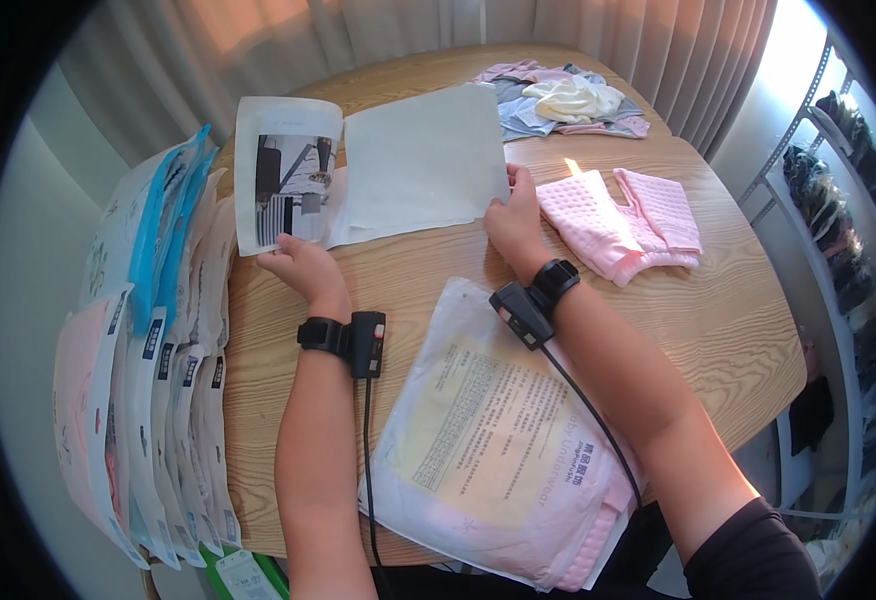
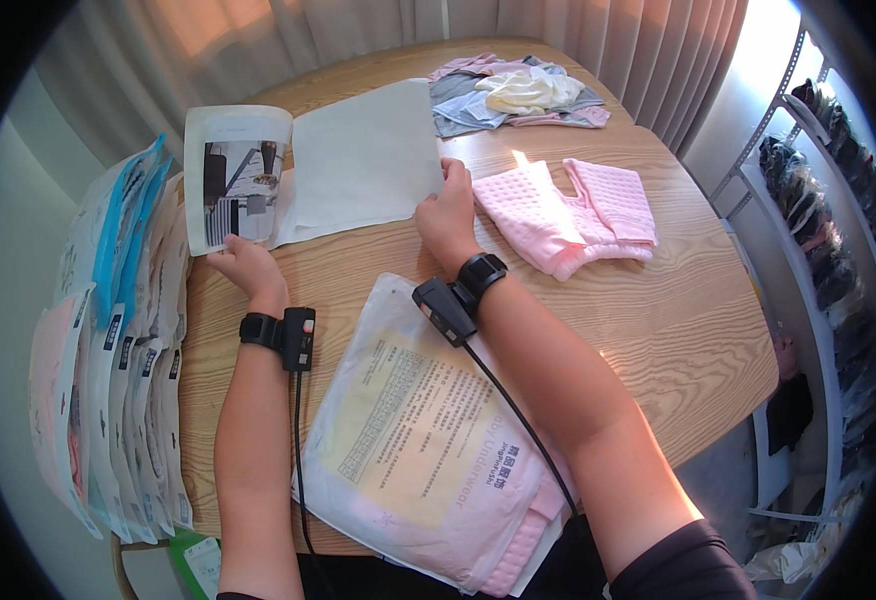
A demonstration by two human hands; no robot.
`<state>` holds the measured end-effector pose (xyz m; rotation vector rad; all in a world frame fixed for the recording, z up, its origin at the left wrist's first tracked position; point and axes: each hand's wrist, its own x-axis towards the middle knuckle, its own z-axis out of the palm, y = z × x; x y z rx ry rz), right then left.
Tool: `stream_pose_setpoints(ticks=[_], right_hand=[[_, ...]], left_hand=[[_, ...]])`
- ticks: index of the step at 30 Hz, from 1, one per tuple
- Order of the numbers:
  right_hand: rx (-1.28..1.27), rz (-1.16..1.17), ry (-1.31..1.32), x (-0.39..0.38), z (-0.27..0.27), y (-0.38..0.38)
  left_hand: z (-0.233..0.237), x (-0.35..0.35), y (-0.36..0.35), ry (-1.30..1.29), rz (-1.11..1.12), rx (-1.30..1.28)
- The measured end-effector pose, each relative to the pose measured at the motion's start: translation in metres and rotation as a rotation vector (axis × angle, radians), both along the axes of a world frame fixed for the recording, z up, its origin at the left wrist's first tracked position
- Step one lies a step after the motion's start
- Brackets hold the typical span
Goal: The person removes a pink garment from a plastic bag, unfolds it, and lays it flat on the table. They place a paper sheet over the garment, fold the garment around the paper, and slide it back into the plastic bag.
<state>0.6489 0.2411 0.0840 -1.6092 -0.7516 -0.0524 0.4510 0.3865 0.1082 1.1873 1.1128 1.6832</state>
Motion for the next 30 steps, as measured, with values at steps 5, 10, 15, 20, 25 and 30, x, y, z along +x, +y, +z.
stream_pose_setpoints(ticks=[5,10,15,20,25,30], right_hand=[[0.029,-0.001,0.005,0.001,-0.001,0.002],[0.057,-0.011,-0.002,0.004,-0.006,0.005],[0.068,-0.005,-0.002,0.004,-0.006,0.005],[0.073,-0.003,-0.004,0.004,-0.005,0.004],[0.207,-0.010,0.141,-0.003,0.005,0.002],[0.266,-0.007,0.205,-0.010,0.018,-0.006]], left_hand=[[0.003,-0.002,-0.002,-0.011,-0.041,-0.033],[0.002,-0.003,0.000,-0.017,-0.047,-0.049],[0.002,-0.004,0.002,-0.058,-0.077,-0.068],[-0.001,-0.005,0.005,-0.088,-0.096,-0.071],[-0.007,-0.005,0.011,-0.126,-0.097,-0.013],[0.000,-0.003,0.006,-0.114,0.012,-0.099]])
